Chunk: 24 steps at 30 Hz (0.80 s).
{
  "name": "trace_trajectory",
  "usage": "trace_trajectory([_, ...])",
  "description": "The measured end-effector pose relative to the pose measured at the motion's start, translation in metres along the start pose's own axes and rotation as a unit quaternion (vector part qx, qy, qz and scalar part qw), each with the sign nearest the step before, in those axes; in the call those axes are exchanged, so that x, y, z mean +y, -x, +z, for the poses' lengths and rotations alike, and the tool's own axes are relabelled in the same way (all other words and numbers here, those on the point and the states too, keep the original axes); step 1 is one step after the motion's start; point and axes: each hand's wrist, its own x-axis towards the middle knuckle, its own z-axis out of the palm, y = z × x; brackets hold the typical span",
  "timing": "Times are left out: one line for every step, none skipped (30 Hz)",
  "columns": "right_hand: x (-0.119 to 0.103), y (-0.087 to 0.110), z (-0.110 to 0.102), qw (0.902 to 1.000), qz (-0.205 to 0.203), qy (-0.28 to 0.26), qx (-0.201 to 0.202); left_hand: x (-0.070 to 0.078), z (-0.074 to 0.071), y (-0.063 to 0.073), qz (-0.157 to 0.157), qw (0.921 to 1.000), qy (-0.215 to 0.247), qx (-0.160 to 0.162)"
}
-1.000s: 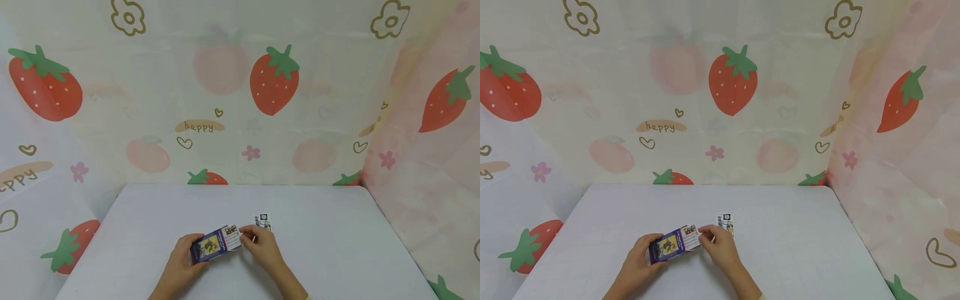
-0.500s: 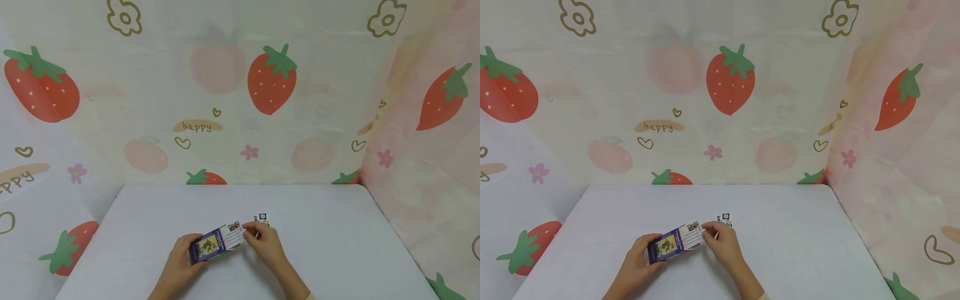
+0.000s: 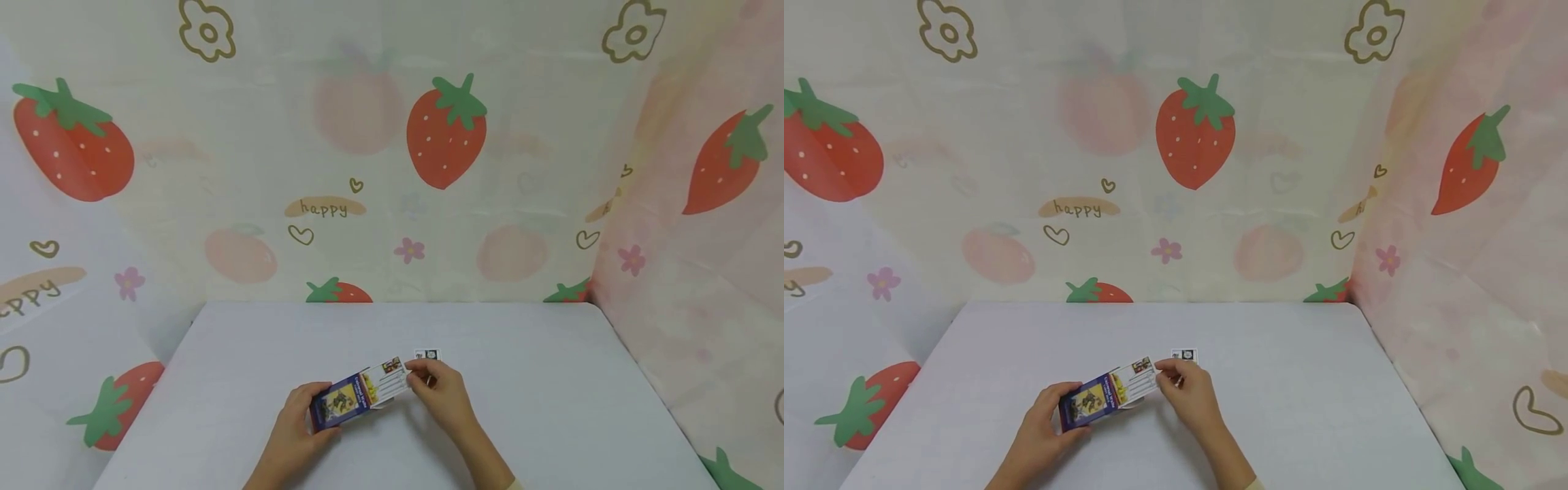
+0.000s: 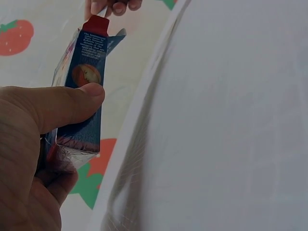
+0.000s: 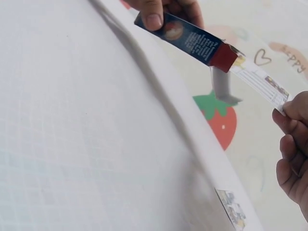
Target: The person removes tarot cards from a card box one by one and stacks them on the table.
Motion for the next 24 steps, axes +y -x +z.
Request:
trace_trajectory([0.000, 0.000, -0.001, 1.0000, 0.002, -0.002, 0.000, 0.000, 0.000, 0.000, -0.002, 1.0000, 0.001, -0.001])
trace_trajectory([0.000, -0.001, -0.002, 1.0000, 0.003, -0.003, 0.000, 0.000, -0.001, 0.000, -0.005, 1.0000, 0.003, -0.003])
trace_trajectory([-0.001, -0.001, -0.004, 1.0000, 0.002, -0.004, 0.001, 0.000, -0.001, 0.001, -0.008, 0.9999, 0.004, -0.004])
trace_trajectory([-0.001, -0.002, -0.005, 1.0000, 0.001, -0.004, 0.002, 0.000, -0.001, 0.001, -0.011, 0.9999, 0.007, -0.006])
trace_trajectory([-0.001, -0.002, -0.007, 1.0000, 0.000, -0.003, 0.003, 0.000, -0.002, 0.001, -0.014, 0.9998, 0.011, -0.007])
trace_trajectory([-0.001, -0.003, -0.009, 1.0000, -0.004, -0.002, 0.004, 0.001, -0.002, 0.001, -0.016, 0.9998, 0.013, -0.008])
trace_trajectory([-0.002, -0.004, -0.010, 1.0000, -0.005, 0.001, 0.004, 0.001, -0.002, 0.001, -0.019, 0.9997, 0.016, -0.008])
trace_trajectory([-0.002, -0.006, -0.012, 1.0000, -0.006, 0.004, 0.004, 0.001, -0.002, 0.001, -0.021, 0.9996, 0.019, -0.009])
trace_trajectory([-0.002, -0.007, -0.014, 0.9999, -0.007, 0.006, 0.003, 0.001, -0.002, 0.000, -0.022, 0.9995, 0.020, -0.008])
trace_trajectory([-0.003, -0.008, -0.016, 0.9999, -0.008, 0.010, 0.003, 0.001, -0.002, 0.000, -0.022, 0.9996, 0.019, -0.007])
trace_trajectory([-0.003, -0.009, -0.018, 0.9999, -0.008, 0.012, 0.001, 0.001, -0.002, 0.001, -0.022, 0.9996, 0.018, -0.006])
trace_trajectory([-0.003, -0.010, -0.020, 0.9999, -0.007, 0.015, 0.000, 0.000, -0.002, 0.000, -0.019, 0.9997, 0.016, -0.005])
trace_trajectory([-0.004, -0.011, -0.022, 0.9998, -0.005, 0.018, -0.001, 0.000, -0.002, 0.000, -0.019, 0.9997, 0.014, -0.004])
trace_trajectory([-0.004, -0.013, -0.024, 0.9998, -0.006, 0.020, -0.003, 0.000, -0.002, 0.000, -0.020, 0.9997, 0.012, -0.004])
trace_trajectory([-0.004, -0.014, -0.026, 0.9997, -0.007, 0.023, -0.004, 0.000, -0.002, 0.000, -0.020, 0.9997, 0.010, -0.004])
trace_trajectory([-0.004, -0.015, -0.028, 0.9995, -0.009, 0.028, -0.005, -0.001, -0.002, 0.000, -0.022, 0.9997, 0.010, -0.006])
trace_trajectory([-0.004, -0.016, -0.030, 0.9994, -0.010, 0.032, -0.007, -0.001, -0.002, 0.000, -0.025, 0.9996, 0.011, -0.007])
trace_trajectory([-0.004, -0.017, -0.032, 0.9992, -0.013, 0.037, -0.008, -0.001, -0.002, 0.000, -0.028, 0.9995, 0.012, -0.009])
trace_trajectory([-0.003, -0.018, -0.034, 0.9990, -0.015, 0.041, -0.011, -0.001, -0.002, 0.000, -0.034, 0.9993, 0.012, -0.012])
trace_trajectory([-0.003, -0.019, -0.036, 0.9988, -0.016, 0.044, -0.014, -0.001, -0.002, 0.000, -0.037, 0.9991, 0.012, -0.014])
trace_trajectory([-0.003, -0.020, -0.038, 0.9986, -0.017, 0.047, -0.016, 0.000, -0.002, 0.000, -0.040, 0.9990, 0.014, -0.015])
trace_trajectory([-0.002, -0.021, -0.040, 0.9985, -0.016, 0.049, -0.020, 0.000, -0.002, 0.000, -0.042, 0.9989, 0.014, -0.017])
trace_trajectory([-0.002, -0.023, -0.041, 0.9984, -0.015, 0.050, -0.023, 0.000, -0.002, 0.000, -0.044, 0.9988, 0.013, -0.018])
trace_trajectory([-0.001, -0.024, -0.043, 0.9982, -0.014, 0.052, -0.026, -0.001, -0.003, 0.000, -0.045, 0.9987, 0.013, -0.020])
